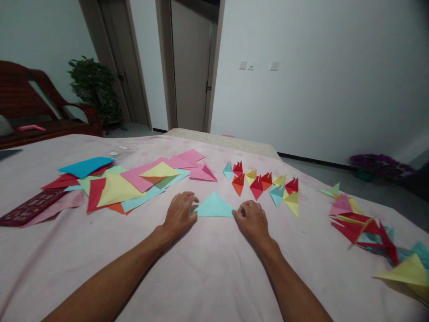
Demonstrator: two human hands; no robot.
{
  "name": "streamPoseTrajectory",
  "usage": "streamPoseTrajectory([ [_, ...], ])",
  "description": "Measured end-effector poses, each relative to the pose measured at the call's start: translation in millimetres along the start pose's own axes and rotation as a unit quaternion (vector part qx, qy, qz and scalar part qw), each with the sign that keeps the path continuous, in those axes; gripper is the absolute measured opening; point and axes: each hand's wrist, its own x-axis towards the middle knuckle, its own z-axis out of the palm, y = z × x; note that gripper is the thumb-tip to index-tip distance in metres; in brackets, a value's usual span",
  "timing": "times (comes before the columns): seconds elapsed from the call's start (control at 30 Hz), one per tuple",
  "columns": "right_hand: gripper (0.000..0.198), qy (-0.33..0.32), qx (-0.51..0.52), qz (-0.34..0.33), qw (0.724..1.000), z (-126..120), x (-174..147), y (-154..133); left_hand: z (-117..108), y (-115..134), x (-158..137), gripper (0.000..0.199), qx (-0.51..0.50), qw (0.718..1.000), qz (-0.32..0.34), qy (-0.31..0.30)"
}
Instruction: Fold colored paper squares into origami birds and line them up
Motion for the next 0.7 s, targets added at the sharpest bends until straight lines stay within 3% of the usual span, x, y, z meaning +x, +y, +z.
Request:
streamPoseTrajectory([
  [0.1,0.02,0.004,-0.006,-0.001,1.0,-0.1,-0.7,-0.8,8.0,-4.0,-1.0,0.048,-0.021,0.996,0.089,-0.007],
  [0.27,0.019,0.009,-0.012,0.003,1.0,-0.3,-1.9,-2.1,13.8,2.2,-1.0,0.043,-0.098,0.968,0.205,-0.11],
  [0.43,0.017,0.017,-0.01,0.003,1.0,0.3,-2.5,-1.0,12.7,14.4,-5.2,0.039,-0.099,0.964,0.202,-0.142],
  [0.53,0.016,0.018,-0.007,0.009,1.0,0.8,-2.9,-0.4,14.6,25.0,-4.8,0.051,-0.058,0.965,0.197,-0.16],
  [0.7,0.014,0.027,-0.001,0.01,1.0,0.4,-4.8,-0.6,28.9,46.0,11.3,0.054,0.002,0.973,0.147,-0.179],
])
